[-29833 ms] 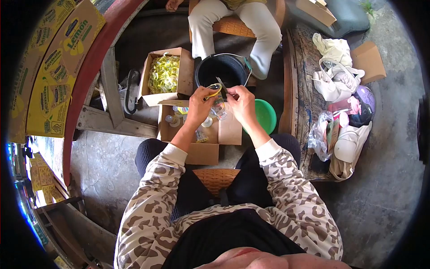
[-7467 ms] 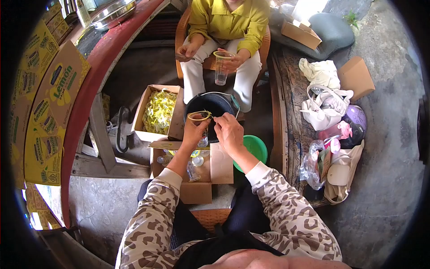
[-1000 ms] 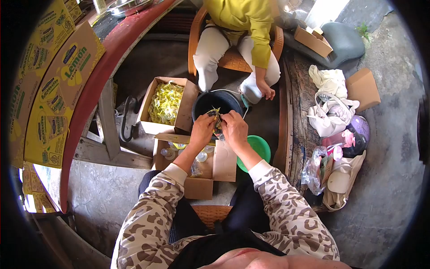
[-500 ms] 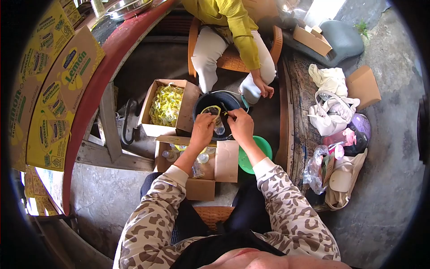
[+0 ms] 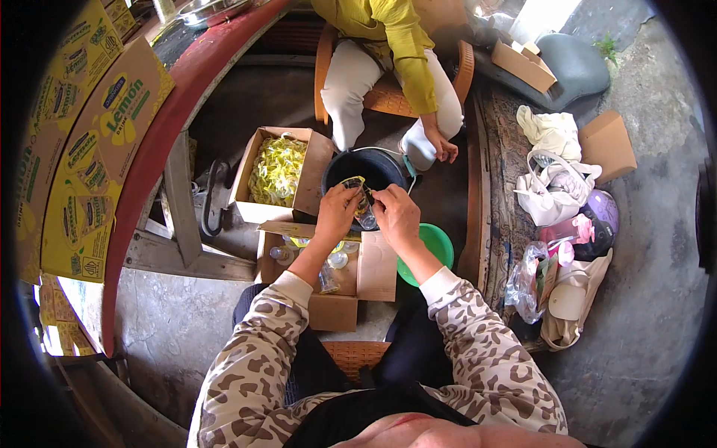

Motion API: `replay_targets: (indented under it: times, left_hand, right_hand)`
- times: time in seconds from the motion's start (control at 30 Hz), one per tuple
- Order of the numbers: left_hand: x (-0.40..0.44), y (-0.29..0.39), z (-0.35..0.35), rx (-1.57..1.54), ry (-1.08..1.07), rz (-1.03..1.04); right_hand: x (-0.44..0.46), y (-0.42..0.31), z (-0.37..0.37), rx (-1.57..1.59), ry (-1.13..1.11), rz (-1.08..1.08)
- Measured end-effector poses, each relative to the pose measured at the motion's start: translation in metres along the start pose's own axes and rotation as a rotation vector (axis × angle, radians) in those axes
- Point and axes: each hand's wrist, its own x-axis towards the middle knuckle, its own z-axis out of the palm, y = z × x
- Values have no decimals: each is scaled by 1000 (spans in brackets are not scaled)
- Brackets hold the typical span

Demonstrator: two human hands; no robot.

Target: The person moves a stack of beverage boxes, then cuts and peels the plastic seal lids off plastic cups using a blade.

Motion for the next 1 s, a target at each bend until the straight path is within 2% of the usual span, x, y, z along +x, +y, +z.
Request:
replay_targets:
  times: [0.2,0.3,0.4,0.73,0.9,1.0]
  left_hand:
    - [-7,3,8,-44,-41,24]
    - [-13,7,14,-90,-46,88]
    - [-10,5,12,-96,-34,90]
    - [-1,2,-1,-40,9,-16]
    - [0,0,0,-28,8,-15]
    - [-1,2,2,-25,-6,2]
  right_hand:
    - [3,6,9,-30,60,-51]
    - [7,20,17,-61,8,45]
    - [11,23,14,63,7,218]
    - [2,0,-3,61,30,88]
    - [-1,-2,-3,-7,6,-15]
    - [1,-1,-2,-17,-22,5]
